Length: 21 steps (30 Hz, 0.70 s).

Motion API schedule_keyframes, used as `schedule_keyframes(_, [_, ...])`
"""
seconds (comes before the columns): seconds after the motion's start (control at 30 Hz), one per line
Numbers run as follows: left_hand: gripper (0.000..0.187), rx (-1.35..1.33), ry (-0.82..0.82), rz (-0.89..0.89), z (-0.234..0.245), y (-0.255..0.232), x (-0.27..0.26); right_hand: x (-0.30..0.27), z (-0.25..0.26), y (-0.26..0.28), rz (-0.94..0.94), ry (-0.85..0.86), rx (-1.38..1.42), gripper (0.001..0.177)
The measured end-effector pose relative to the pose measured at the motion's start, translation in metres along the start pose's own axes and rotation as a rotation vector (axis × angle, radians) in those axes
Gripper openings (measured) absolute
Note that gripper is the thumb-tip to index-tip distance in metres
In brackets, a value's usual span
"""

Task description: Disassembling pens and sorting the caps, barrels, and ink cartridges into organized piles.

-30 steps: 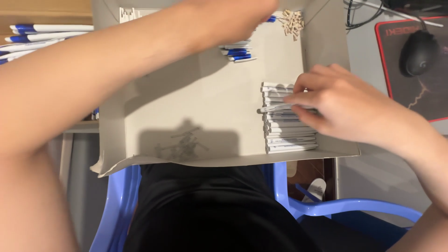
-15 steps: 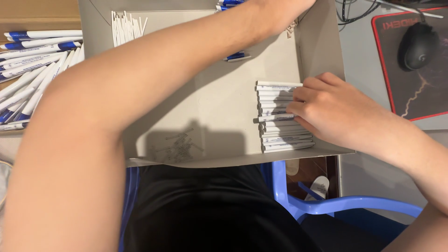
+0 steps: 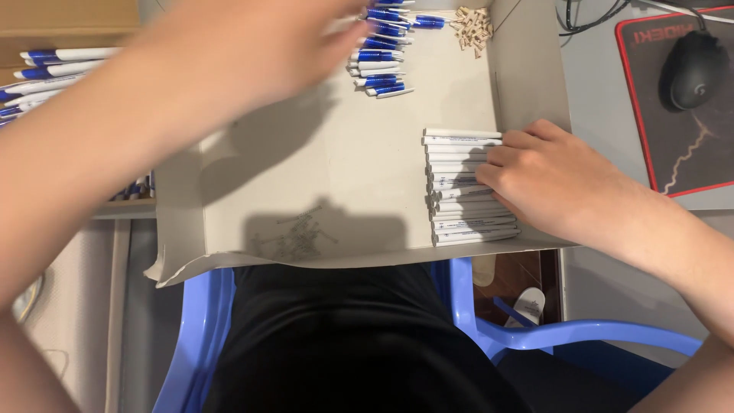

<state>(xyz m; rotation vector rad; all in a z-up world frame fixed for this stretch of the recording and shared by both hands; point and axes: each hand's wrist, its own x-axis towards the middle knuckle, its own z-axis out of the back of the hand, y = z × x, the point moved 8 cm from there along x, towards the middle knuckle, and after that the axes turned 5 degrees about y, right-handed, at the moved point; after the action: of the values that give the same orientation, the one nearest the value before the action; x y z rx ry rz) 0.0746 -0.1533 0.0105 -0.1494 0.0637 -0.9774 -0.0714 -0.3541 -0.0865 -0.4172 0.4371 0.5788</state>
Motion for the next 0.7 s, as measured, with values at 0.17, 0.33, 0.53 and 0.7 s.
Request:
schedule_keyframes(0.17, [0.019, -0.129, -0.139, 0.267, -0.014, 0.104, -0.12, -0.004, 0.001, 0.001, -0.018, -0.028, -0.039, 0.009])
schedule_keyframes(0.33, [0.015, -0.279, -0.393, 0.307, -0.065, 0.206, -0.232, -0.004, 0.009, -0.001, -0.034, -0.016, 0.028, 0.019])
schedule_keyframes(0.53, [0.019, -0.096, -0.336, 0.371, -0.066, 0.182, -0.248, 0.0, 0.047, 0.012, 0.009, -0.202, 0.149, 0.021])
schedule_keyframes(0.7, [0.023, 0.086, 0.067, 0.904, -0.065, 0.161, -0.238, 0.0, 0.069, 0.024, 0.077, -0.45, 0.298, 0.005])
